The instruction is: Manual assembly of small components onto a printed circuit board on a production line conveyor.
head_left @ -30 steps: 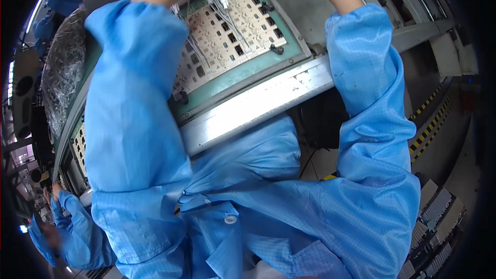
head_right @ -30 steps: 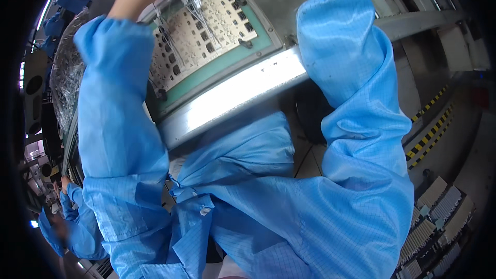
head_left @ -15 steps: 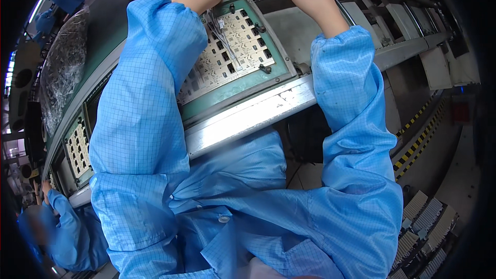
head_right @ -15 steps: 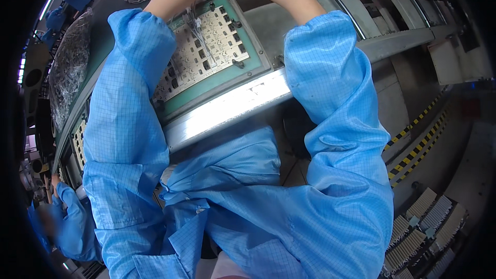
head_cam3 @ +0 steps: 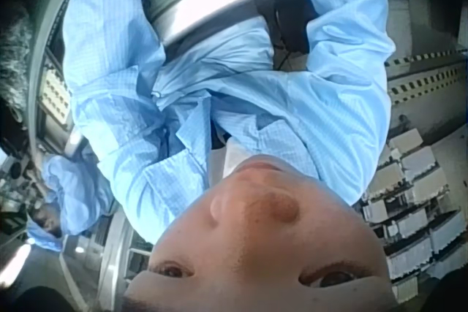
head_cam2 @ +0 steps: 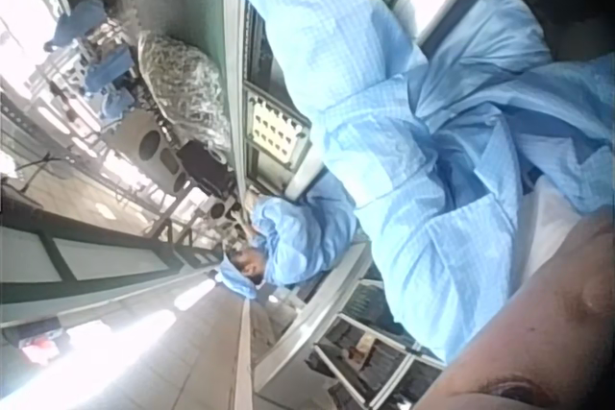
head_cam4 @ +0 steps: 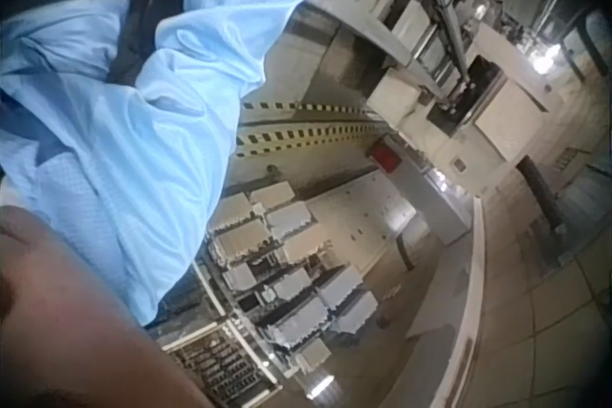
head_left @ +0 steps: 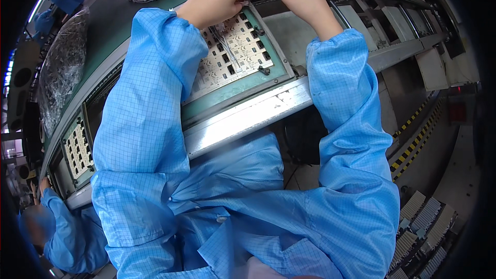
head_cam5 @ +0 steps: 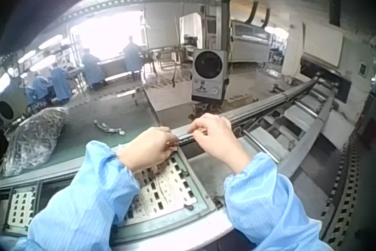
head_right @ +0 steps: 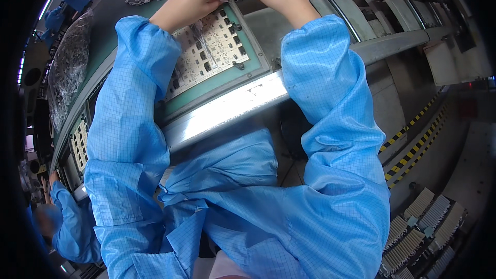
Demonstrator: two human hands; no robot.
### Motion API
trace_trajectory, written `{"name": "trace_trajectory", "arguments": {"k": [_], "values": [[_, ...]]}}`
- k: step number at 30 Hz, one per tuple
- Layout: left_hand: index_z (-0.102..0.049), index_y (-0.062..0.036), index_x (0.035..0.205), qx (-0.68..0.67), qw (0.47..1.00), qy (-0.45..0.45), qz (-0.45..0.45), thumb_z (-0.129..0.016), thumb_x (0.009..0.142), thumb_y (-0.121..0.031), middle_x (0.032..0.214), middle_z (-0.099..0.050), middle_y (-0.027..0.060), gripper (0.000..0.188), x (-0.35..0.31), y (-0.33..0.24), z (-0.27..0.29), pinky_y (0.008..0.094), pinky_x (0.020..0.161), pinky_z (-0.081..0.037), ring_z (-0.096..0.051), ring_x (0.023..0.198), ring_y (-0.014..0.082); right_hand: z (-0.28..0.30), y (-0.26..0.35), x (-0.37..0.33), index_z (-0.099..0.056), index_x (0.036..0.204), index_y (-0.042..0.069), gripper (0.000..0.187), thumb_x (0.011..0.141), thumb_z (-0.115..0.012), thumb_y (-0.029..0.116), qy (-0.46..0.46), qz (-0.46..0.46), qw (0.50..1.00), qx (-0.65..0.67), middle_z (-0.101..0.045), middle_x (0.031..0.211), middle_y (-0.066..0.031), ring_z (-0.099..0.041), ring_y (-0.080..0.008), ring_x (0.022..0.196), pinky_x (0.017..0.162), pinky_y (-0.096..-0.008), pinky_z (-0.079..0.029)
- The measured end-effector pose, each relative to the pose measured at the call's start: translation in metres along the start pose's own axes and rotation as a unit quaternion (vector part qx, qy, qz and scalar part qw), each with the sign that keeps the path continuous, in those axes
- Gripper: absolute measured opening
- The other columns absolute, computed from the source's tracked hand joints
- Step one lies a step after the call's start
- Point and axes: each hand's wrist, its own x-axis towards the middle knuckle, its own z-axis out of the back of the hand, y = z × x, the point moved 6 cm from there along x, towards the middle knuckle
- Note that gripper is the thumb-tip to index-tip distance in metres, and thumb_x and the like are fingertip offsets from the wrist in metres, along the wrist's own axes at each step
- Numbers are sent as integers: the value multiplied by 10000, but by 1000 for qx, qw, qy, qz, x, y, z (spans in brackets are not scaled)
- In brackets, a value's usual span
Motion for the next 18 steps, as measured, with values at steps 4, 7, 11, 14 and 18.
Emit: {"name": "trace_trajectory", "arguments": {"k": [4, 7, 11, 14, 18], "values": [[-684, 0, 1151, -67, 992, 22, 107, -564, 915, 38, 1037, -735, 149, 267, -3, 4, 6, 362, 838, -574, -726, 907, 256, -21, 11, -8, -776, 899, 98, 171, 840, -640, 184, 61, 77, 995, -5, -678, 993, -104, -621, -315, 1034, 909, -454, -464], [-664, -6, 1171, -249, 948, -32, 196, -509, 931, 58, 1041, -736, 102, 293, -12, 17, 7, 319, 841, -575, -724, 951, 183, -41, -1, -12, -795, 1012, 188, 191, 909, -645, 246, 129, 96, 985, -63, -645, 1291, -19, -512, -272, 1300, 1133, -515, -322], [-650, 13, 1172, -242, 953, -16, 182, -474, 943, 73, 1032, -734, 94, 295, -17, 26, 4, 298, 899, -574, -717, 984, 156, -46, 5, -17, -781, 1027, 182, 190, 921, -657, 280, 95, 149, 981, -79, -655, 1209, 18, -546, -238, 1229, 1096, -453, -354], [-656, 23, 1162, -227, 958, -3, 176, -461, 935, 86, 1044, -733, 104, 306, -15, 21, 2, 301, 910, -573, -719, 989, 166, -50, 9, -18, -772, 1046, 190, 189, 911, -681, 288, 101, 107, 986, -77, -654, 1198, 22, -542, -232, 1227, 1105, -461, -337], [-673, 17, 1143, -243, 950, -27, 194, -464, 926, 76, 1035, -744, 109, 307, -20, 27, 0, 308, 910, -571, -724, 984, 177, -54, 27, -17, -757, 1030, 184, 152, 894, -721, 242, 95, 100, 981, -139, -647, 1128, 20, -551, -216, 1178, 1095, -471, -311]]}}
